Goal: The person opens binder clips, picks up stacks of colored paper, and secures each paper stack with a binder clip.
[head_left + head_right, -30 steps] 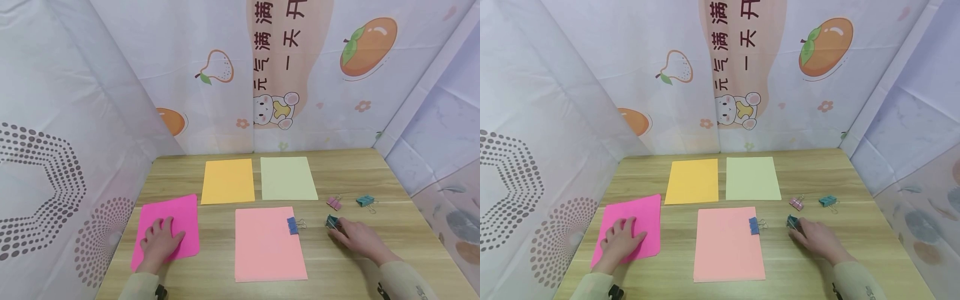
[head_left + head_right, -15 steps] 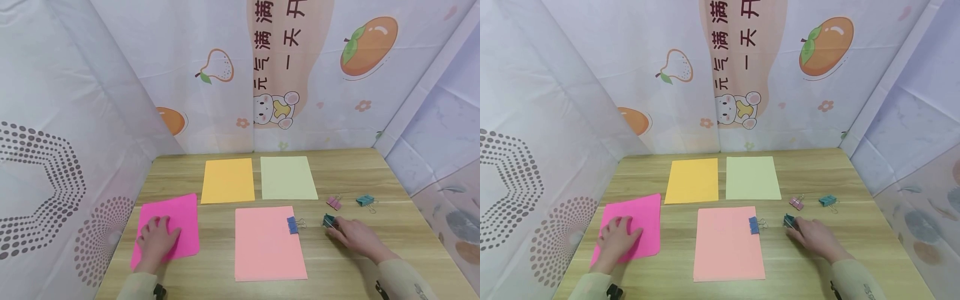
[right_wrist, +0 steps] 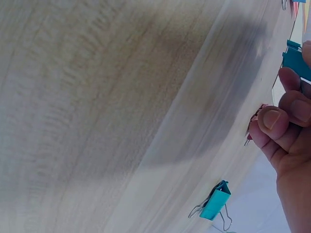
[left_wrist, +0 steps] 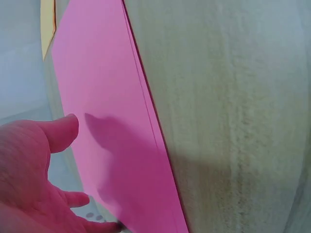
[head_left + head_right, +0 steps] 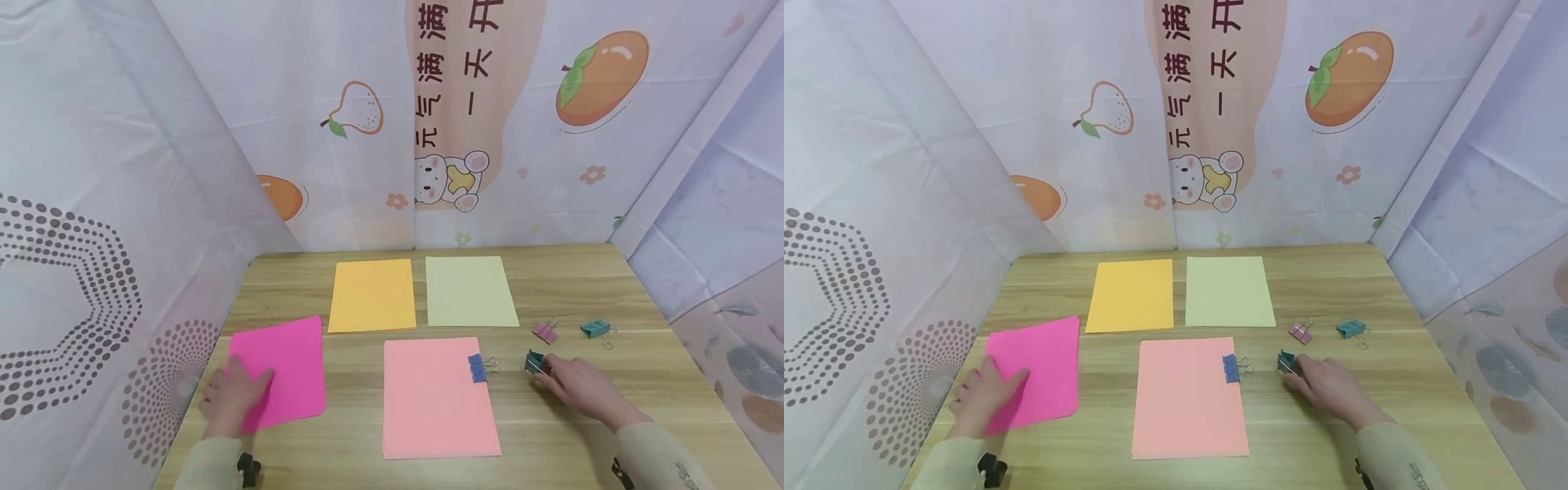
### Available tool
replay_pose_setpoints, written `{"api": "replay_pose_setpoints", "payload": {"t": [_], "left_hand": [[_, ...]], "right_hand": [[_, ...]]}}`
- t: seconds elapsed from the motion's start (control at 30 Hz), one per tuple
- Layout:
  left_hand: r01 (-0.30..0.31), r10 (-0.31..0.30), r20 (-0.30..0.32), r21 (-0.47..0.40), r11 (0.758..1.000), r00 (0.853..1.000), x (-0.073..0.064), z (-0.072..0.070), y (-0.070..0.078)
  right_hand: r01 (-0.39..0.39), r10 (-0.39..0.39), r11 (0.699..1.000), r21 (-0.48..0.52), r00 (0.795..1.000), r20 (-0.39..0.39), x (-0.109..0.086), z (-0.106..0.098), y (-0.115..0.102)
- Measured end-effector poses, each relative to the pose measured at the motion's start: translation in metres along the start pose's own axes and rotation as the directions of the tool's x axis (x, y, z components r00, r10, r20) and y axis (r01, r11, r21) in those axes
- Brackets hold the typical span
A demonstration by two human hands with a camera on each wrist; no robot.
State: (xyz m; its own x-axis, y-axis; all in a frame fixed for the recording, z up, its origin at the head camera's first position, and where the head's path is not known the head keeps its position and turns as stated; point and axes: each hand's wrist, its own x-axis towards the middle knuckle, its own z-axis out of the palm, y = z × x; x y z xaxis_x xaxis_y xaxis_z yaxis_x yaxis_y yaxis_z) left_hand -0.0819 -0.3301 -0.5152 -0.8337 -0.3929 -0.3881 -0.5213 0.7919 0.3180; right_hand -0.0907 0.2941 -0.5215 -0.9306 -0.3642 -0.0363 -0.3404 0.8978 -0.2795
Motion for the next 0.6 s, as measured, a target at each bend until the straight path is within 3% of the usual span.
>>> {"api": "replay_pose_setpoints", "payload": {"t": [0.27, 0.6], "left_hand": [[-0.004, 0.004, -0.011, 0.000, 1.000, 1.000, 0.004, 0.001, -0.003], [-0.039, 0.039, 0.013, -0.003, 0.999, 0.999, 0.001, -0.002, 0.007]], "right_hand": [[0.011, -0.011, 1.000, 0.010, 1.000, 0.011, 0.000, 0.000, 0.000], [0.008, -0.008, 1.000, 0.025, 1.000, 0.011, 0.000, 0.000, 0.002]]}}
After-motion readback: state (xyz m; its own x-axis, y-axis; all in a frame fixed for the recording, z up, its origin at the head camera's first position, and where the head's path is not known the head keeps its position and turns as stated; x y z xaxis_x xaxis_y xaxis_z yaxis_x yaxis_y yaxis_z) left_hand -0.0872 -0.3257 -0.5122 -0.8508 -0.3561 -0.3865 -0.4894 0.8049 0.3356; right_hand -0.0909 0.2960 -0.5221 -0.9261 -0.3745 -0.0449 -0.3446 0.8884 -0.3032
